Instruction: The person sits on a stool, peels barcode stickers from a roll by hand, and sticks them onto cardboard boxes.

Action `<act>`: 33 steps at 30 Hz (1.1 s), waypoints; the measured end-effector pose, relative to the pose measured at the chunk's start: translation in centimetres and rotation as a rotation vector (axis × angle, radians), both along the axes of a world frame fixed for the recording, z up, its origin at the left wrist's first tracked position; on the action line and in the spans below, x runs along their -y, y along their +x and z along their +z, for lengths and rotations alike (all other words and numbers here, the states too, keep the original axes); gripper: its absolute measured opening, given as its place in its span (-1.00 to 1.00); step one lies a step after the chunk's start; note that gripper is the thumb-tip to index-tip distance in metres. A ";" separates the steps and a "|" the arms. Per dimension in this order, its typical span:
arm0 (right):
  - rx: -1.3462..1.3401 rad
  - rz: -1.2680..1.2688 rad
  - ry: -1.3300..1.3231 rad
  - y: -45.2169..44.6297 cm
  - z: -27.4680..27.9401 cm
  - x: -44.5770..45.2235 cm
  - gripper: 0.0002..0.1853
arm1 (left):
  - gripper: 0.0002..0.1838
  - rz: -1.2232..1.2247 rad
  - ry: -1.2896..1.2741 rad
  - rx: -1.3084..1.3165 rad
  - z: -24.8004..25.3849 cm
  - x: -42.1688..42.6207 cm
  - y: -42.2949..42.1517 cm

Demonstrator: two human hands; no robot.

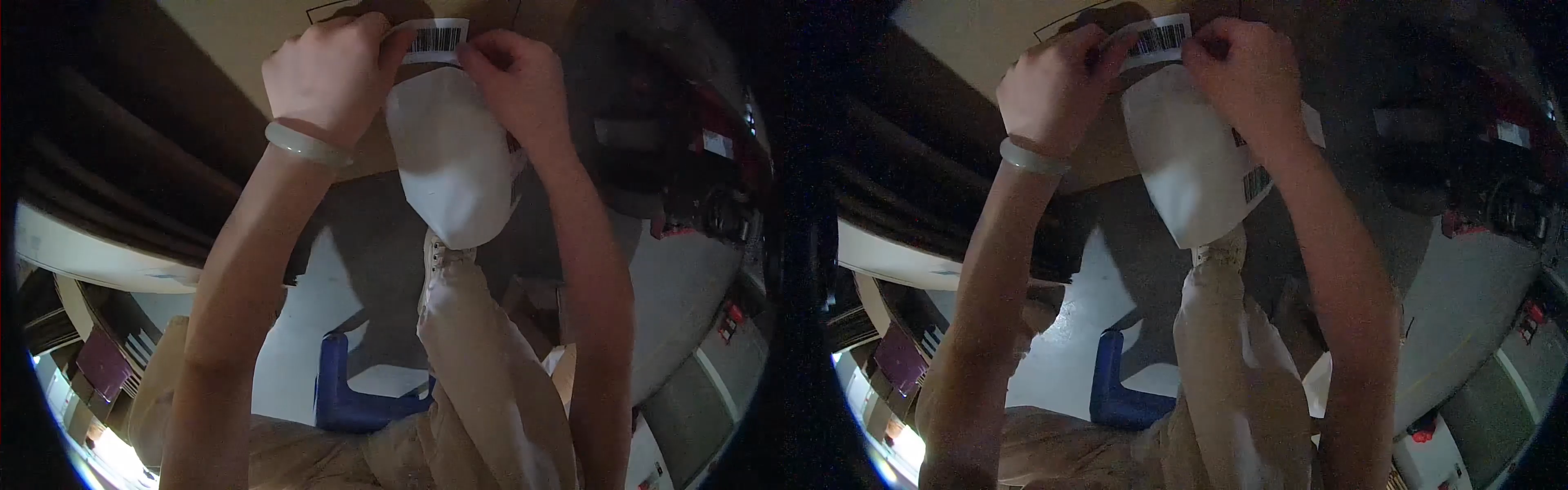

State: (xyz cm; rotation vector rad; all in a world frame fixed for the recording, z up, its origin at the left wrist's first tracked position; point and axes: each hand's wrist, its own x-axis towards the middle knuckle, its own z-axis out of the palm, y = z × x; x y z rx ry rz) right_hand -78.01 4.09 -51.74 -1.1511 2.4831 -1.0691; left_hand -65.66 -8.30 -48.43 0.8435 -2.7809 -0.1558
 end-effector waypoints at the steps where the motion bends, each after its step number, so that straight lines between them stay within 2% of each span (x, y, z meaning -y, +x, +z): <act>1: 0.000 -0.001 -0.003 0.0 0.0 0.2 -0.77 | -0.57 0.005 0.002 0.008 0.3 0.0 0.0; 5: -0.095 -0.042 0.086 0.3 0.2 0.8 -0.78 | -0.54 -0.045 -0.066 0.125 1.1 0.6 -0.3; 7: -0.137 -0.064 0.122 0.4 0.2 1.0 -0.79 | -0.53 -0.123 -0.160 0.168 1.3 1.2 -0.6; 9: -0.157 -0.088 0.227 0.2 0.2 1.1 -0.67 | -0.52 -0.226 -0.230 0.180 1.4 2.0 -0.9; 11: -0.149 -0.071 0.222 0.3 0.5 0.6 -0.72 | -0.52 -0.309 -0.269 0.178 1.7 2.1 -1.2; 13: -0.144 -0.055 0.217 0.4 0.7 0.1 -0.76 | -0.52 -0.293 -0.270 0.222 2.1 1.8 -1.4; 15: -0.134 -0.074 0.214 0.4 0.6 0.1 -0.59 | -0.52 -0.269 -0.313 0.283 2.0 1.8 -1.4; 20: -0.190 -0.060 0.171 -0.9 -1.3 -0.3 -0.57 | -0.55 -0.130 -0.475 0.486 4.0 2.3 -1.0; 23: -0.106 0.007 0.218 -1.6 -1.2 -0.7 -0.53 | -0.59 -0.146 -0.430 0.380 2.7 4.3 1.6; 25: -0.058 0.056 0.236 -1.8 -0.8 -1.2 -0.51 | -0.62 -0.376 -0.445 0.175 2.0 3.3 2.2; 26: -0.040 0.071 0.236 -1.8 -0.3 -1.5 -0.54 | -0.62 -0.375 -0.447 0.170 0.9 3.1 2.2; 28: -0.036 0.085 0.221 -2.5 1.4 -2.0 -0.56 | -0.68 -0.508 -0.369 -0.025 -0.9 3.3 1.5; 31: -0.055 0.096 0.171 -3.2 2.7 -2.3 -0.58 | -0.69 -0.502 -0.340 0.029 0.1 4.3 2.0; 33: -0.092 0.068 0.121 -3.5 2.2 -2.3 -0.60 | -0.69 -0.539 -0.442 0.148 1.4 5.0 3.8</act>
